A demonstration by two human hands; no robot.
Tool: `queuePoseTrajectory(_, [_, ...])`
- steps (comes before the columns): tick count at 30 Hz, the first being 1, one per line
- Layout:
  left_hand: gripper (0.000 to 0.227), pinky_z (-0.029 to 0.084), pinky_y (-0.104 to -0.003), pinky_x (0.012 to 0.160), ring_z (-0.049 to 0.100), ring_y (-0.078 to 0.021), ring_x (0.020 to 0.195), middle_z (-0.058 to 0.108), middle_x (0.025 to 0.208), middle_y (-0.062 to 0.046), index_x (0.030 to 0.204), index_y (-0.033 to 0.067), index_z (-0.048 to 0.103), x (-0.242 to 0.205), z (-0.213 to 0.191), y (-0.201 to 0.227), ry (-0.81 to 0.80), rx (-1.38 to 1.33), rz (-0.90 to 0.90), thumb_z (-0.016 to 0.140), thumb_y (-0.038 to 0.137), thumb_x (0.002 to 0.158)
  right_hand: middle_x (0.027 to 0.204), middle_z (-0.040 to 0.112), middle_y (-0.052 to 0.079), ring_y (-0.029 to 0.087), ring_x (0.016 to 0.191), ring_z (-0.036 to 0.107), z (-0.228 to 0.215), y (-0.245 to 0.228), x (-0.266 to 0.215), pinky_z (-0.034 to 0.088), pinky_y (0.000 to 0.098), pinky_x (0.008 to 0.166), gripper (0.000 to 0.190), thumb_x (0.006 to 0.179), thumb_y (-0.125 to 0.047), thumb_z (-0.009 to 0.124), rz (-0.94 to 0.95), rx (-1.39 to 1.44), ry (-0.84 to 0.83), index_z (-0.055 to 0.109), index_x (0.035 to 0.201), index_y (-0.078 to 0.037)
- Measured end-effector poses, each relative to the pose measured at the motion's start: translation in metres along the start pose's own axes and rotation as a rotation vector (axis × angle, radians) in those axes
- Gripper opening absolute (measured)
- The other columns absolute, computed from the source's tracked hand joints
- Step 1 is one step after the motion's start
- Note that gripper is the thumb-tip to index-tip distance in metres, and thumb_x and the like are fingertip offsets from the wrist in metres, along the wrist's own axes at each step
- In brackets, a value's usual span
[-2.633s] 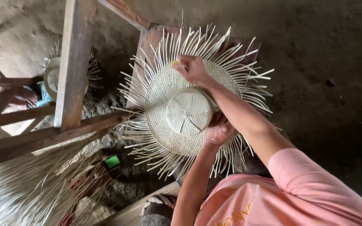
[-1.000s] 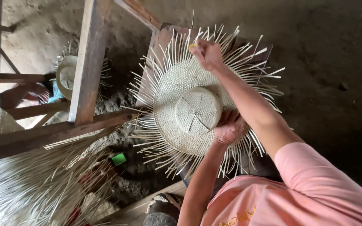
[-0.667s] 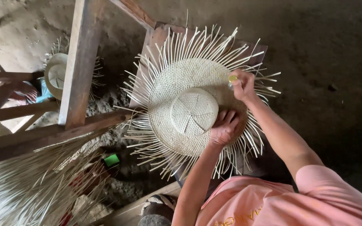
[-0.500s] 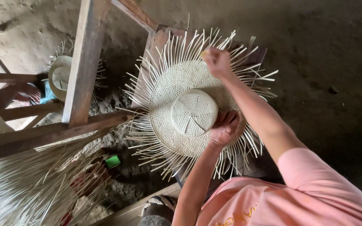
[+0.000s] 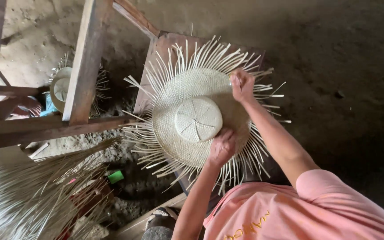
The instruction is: Shaping the crown of a straw hat by spraying it with water and rubbing it with a small tool on a wooden mold.
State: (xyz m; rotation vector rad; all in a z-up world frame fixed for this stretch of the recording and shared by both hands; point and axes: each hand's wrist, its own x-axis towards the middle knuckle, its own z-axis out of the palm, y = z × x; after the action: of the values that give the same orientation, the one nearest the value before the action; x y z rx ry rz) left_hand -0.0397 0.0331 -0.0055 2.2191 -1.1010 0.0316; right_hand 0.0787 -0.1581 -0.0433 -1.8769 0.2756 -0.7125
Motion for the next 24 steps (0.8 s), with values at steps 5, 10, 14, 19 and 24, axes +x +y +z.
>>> queuePoseTrajectory(5, [0.025, 0.049, -0.038, 0.087, 0.059, -0.0329, 0.104, 0.061, 0.103, -0.014, 0.096, 0.0056, 0.066, 0.021, -0.006, 0.000, 0.056, 0.089, 0.124, 0.057, 0.017, 0.076, 0.043, 0.039, -0.001, 0.017, 0.037, 0.038, -0.008, -0.021, -0.064, 0.036, 0.0268, 0.041, 0.045, 0.096, -0.033, 0.047, -0.148, 0.108, -0.115, 0.047, 0.056, -0.014])
queuePoseTrajectory(10, [0.029, 0.048, -0.040, 0.093, 0.058, -0.0345, 0.107, 0.060, 0.108, -0.015, 0.100, 0.0055, 0.065, 0.019, 0.005, -0.004, 0.086, 0.110, 0.161, 0.055, 0.020, 0.078, 0.048, 0.043, 0.005, 0.024, 0.041, 0.045, -0.006, -0.023, -0.048, 0.040, 0.0321, 0.043, 0.039, 0.095, -0.032, 0.052, -0.173, 0.000, -0.120, 0.052, 0.061, -0.012])
queuePoseTrajectory(14, [0.030, 0.048, -0.040, 0.091, 0.060, -0.0308, 0.105, 0.061, 0.108, -0.012, 0.104, 0.0082, 0.066, 0.019, 0.011, -0.007, 0.129, 0.189, 0.172, 0.053, 0.019, 0.080, 0.045, 0.033, 0.004, 0.014, 0.038, 0.033, 0.042, -0.005, 0.022, 0.032, 0.0265, 0.041, 0.047, 0.101, -0.031, 0.051, -0.194, -0.009, -0.058, 0.042, 0.059, -0.011])
queuePoseTrajectory(19, [0.034, 0.048, -0.040, 0.087, 0.060, -0.0290, 0.101, 0.061, 0.103, -0.010, 0.110, 0.0092, 0.063, 0.025, 0.024, -0.008, 0.163, 0.215, 0.125, 0.051, 0.016, 0.079, 0.045, 0.034, 0.008, 0.024, 0.037, 0.037, 0.053, -0.014, 0.055, 0.032, 0.0319, 0.041, 0.046, 0.098, -0.035, 0.054, -0.203, -0.084, -0.071, 0.043, 0.062, -0.008])
queuePoseTrajectory(24, [0.026, 0.047, -0.039, 0.080, 0.058, -0.0286, 0.092, 0.059, 0.103, -0.010, 0.100, 0.0126, 0.063, 0.023, 0.029, -0.005, 0.020, 0.212, 0.008, 0.053, 0.023, 0.078, 0.042, 0.028, 0.004, 0.022, 0.036, 0.033, 0.013, -0.018, -0.029, 0.031, 0.0288, 0.041, 0.046, 0.093, -0.032, 0.056, -0.106, 0.026, -0.199, 0.038, 0.055, -0.012])
